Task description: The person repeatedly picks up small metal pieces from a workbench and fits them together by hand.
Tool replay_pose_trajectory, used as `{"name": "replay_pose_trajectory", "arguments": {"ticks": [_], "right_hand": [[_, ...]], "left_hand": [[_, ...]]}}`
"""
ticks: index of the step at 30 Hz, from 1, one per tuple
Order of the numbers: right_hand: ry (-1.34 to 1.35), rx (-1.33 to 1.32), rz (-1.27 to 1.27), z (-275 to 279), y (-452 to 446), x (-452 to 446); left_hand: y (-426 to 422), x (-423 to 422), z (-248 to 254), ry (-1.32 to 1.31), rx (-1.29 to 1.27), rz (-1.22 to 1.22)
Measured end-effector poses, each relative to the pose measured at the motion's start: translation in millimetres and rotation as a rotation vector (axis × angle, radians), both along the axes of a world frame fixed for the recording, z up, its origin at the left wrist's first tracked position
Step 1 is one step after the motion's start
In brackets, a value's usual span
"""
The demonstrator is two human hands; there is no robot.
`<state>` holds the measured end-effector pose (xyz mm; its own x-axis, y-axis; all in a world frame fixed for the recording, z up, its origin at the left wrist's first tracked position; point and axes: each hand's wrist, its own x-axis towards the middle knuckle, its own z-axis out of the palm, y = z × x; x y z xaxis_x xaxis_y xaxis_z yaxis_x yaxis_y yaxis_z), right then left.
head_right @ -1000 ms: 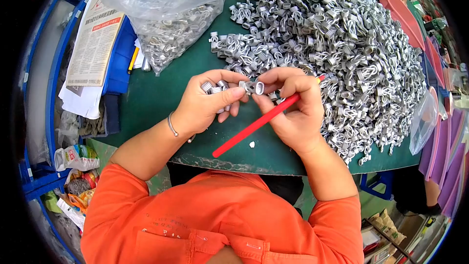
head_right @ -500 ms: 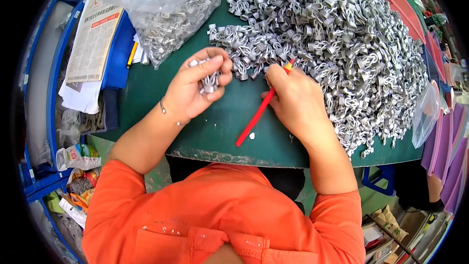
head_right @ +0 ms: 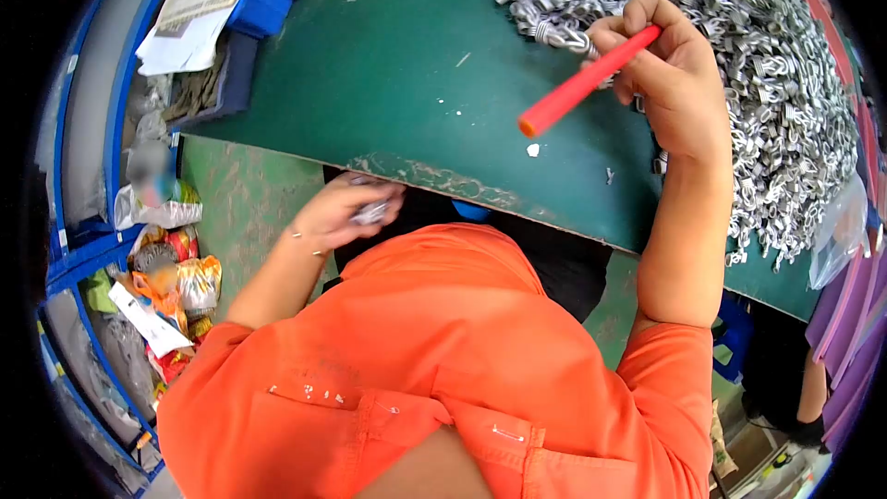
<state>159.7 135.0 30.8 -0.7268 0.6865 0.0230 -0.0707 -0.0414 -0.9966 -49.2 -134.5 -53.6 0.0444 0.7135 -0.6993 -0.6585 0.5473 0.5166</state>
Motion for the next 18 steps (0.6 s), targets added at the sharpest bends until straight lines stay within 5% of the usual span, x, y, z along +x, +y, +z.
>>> {"name": "replay_pose_trajectory", "arguments": {"ticks": [1,3,5,9,11,12,13,14,15,16,18], "right_hand": [[0.039,-0.071,0.059,-4,0,0],[0.015,-0.11,0.09,-4,-10,-7],[-0.028,-0.134,0.12,-8,-13,-9],[-0.007,-0.258,0.192,-10,-14,-13],[0.009,-0.269,0.203,-8,-13,-12],[0.04,-0.277,0.221,-8,-12,-11],[0.066,-0.289,0.234,-8,-12,-11],[0.066,-0.303,0.236,-7,-12,-10],[0.065,-0.319,0.24,-6,-13,-10],[0.084,-0.313,0.243,-7,-13,-10],[0.114,-0.287,0.25,-7,-14,-11]], "left_hand": [[5,10,-8,0.189,-0.113,-0.004],[23,16,-46,0.129,-0.053,-0.067],[38,21,-96,-0.386,0.257,0.224],[58,22,-88,-0.465,0.409,0.285],[45,20,-81,-0.289,0.221,0.159],[44,27,-55,0.161,0.027,-0.111],[45,31,-40,0.644,0.1,-0.584],[40,31,-27,0.934,0.355,-0.693],[40,30,-7,0.903,0.123,-1.0],[34,33,21,1.076,0.518,-0.824],[34,27,42,1.118,0.79,-0.9]]}}
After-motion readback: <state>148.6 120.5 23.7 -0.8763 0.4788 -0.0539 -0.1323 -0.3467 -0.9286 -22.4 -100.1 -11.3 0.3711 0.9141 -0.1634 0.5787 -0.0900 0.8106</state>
